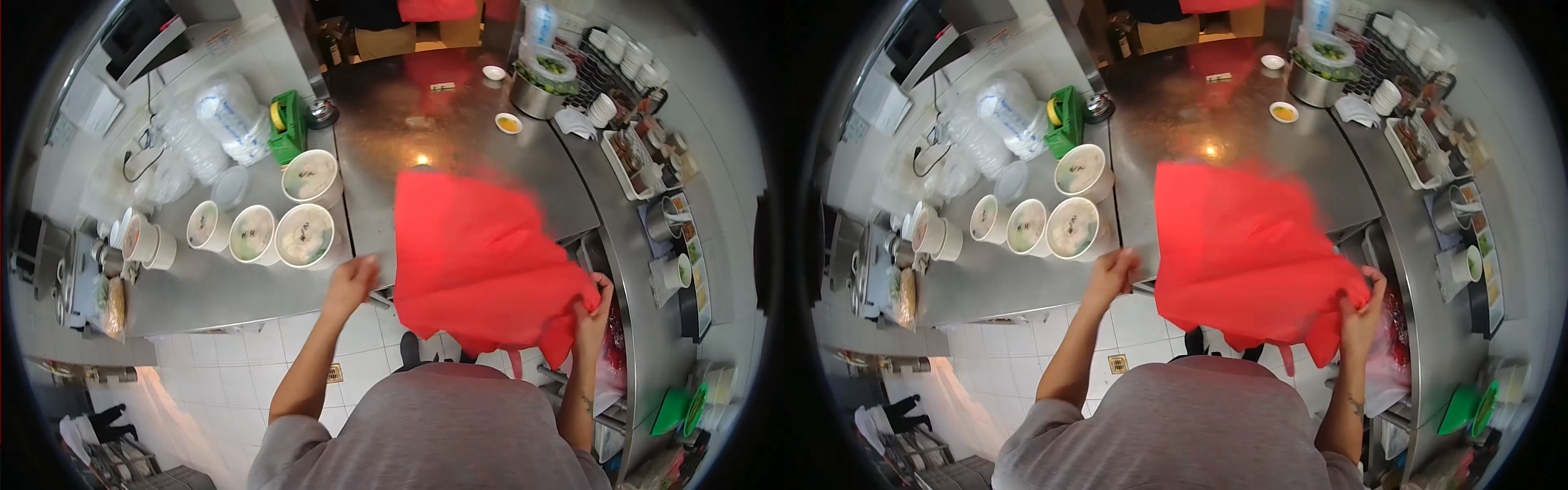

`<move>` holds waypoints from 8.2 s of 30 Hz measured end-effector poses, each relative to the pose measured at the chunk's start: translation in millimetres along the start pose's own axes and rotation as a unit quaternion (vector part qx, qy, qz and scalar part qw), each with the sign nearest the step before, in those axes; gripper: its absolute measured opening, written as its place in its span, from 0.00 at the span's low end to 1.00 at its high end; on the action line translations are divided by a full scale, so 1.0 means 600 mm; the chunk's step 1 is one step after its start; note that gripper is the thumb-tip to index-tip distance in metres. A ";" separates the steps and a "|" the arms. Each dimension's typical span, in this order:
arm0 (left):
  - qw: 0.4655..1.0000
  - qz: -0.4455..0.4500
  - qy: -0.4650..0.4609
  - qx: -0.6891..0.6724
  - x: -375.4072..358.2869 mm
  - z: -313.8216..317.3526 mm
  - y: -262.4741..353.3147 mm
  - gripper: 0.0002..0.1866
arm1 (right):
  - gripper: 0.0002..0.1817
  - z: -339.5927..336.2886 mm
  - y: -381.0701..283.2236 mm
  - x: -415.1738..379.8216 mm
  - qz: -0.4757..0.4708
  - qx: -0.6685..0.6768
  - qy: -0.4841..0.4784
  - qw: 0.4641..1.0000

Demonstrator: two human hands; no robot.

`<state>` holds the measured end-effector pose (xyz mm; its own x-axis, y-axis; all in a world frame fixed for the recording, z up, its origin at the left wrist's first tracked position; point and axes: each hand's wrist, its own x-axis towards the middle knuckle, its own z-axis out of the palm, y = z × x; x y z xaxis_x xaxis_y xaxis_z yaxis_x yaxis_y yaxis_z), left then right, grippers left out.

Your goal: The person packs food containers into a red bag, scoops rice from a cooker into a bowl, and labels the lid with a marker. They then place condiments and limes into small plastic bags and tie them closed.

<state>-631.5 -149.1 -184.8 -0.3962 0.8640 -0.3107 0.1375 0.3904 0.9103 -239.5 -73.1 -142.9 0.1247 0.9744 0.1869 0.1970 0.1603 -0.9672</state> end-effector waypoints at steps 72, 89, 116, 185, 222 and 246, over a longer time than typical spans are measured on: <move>0.832 0.242 -0.347 0.359 0.174 1.142 -0.200 0.18 | 0.13 -0.585 0.715 -0.046 0.233 -0.582 0.039 0.778; 0.704 0.605 -0.312 0.202 -0.008 1.197 -0.148 0.18 | 0.11 -0.562 0.676 -0.050 0.216 -0.562 0.029 0.798; 0.699 0.515 -0.494 0.051 -0.212 0.921 0.027 0.25 | 0.07 -0.458 0.182 -0.104 0.075 -0.190 0.187 0.961; 0.921 0.274 -0.190 -0.201 -0.082 0.500 0.130 0.03 | 0.22 -0.245 0.214 -0.342 0.230 -0.188 0.267 0.917; 0.868 0.485 0.102 -0.029 0.090 -0.099 0.201 0.10 | 0.13 0.342 -0.113 0.124 0.200 0.392 -0.163 0.883; 0.988 -0.103 0.029 -0.116 0.096 -0.144 0.075 0.27 | 0.18 0.479 -0.227 0.206 0.413 0.239 -0.466 0.745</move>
<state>-726.4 -109.2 -138.1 -0.4458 0.7522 -0.4853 -0.1593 0.4668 0.8699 -530.6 71.1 -37.4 -0.7616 0.4230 -0.4910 0.0307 -0.7332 -0.6793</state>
